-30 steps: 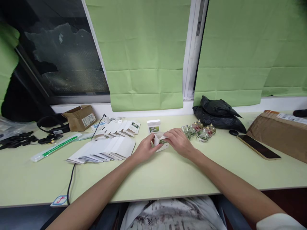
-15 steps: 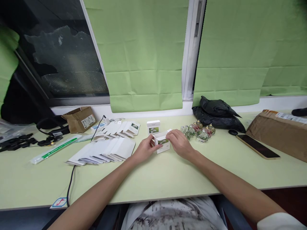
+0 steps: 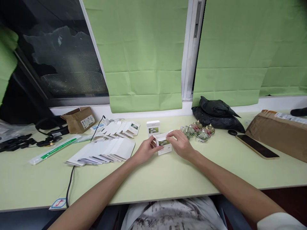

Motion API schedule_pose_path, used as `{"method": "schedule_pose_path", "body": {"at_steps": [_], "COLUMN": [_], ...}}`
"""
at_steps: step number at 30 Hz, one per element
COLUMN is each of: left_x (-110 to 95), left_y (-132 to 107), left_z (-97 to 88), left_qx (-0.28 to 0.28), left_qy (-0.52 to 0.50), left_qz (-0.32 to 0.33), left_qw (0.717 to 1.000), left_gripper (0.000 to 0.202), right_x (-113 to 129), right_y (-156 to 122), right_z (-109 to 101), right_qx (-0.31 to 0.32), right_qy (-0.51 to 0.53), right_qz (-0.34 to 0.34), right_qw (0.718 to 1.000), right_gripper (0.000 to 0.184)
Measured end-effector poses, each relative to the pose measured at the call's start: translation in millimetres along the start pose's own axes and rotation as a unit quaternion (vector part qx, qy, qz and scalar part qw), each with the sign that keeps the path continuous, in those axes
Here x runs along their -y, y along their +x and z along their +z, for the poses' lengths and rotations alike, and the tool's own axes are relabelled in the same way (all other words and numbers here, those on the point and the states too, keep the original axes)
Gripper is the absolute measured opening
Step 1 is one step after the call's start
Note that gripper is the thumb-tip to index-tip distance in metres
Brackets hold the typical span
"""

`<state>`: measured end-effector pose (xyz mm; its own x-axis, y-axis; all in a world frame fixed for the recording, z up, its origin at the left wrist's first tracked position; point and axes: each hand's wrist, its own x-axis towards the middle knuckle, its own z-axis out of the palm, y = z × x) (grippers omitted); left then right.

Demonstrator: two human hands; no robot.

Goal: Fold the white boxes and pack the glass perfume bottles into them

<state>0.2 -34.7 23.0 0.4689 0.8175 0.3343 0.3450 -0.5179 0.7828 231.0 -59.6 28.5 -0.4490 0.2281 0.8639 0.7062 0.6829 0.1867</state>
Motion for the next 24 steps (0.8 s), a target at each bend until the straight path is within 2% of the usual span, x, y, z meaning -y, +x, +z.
{"method": "schedule_pose_path", "body": {"at_steps": [13, 24], "left_x": [-1.2, 0.2], "left_y": [-2.0, -3.0], "left_z": [-1.5, 3.0], "left_qx": [0.019, -0.009], "left_qy": [0.020, 0.080], "left_qz": [0.004, 0.005], "left_qw": [1.000, 0.997], "left_gripper": [0.041, 0.042], "right_x": [-2.4, -2.6], "right_y": [0.0, 0.1], "right_z": [2.6, 1.9], "right_qx": [-0.020, 0.033], "right_qy": [0.047, 0.063], "right_qz": [0.018, 0.072], "right_qw": [0.999, 0.995], "right_gripper": [0.015, 0.032]}}
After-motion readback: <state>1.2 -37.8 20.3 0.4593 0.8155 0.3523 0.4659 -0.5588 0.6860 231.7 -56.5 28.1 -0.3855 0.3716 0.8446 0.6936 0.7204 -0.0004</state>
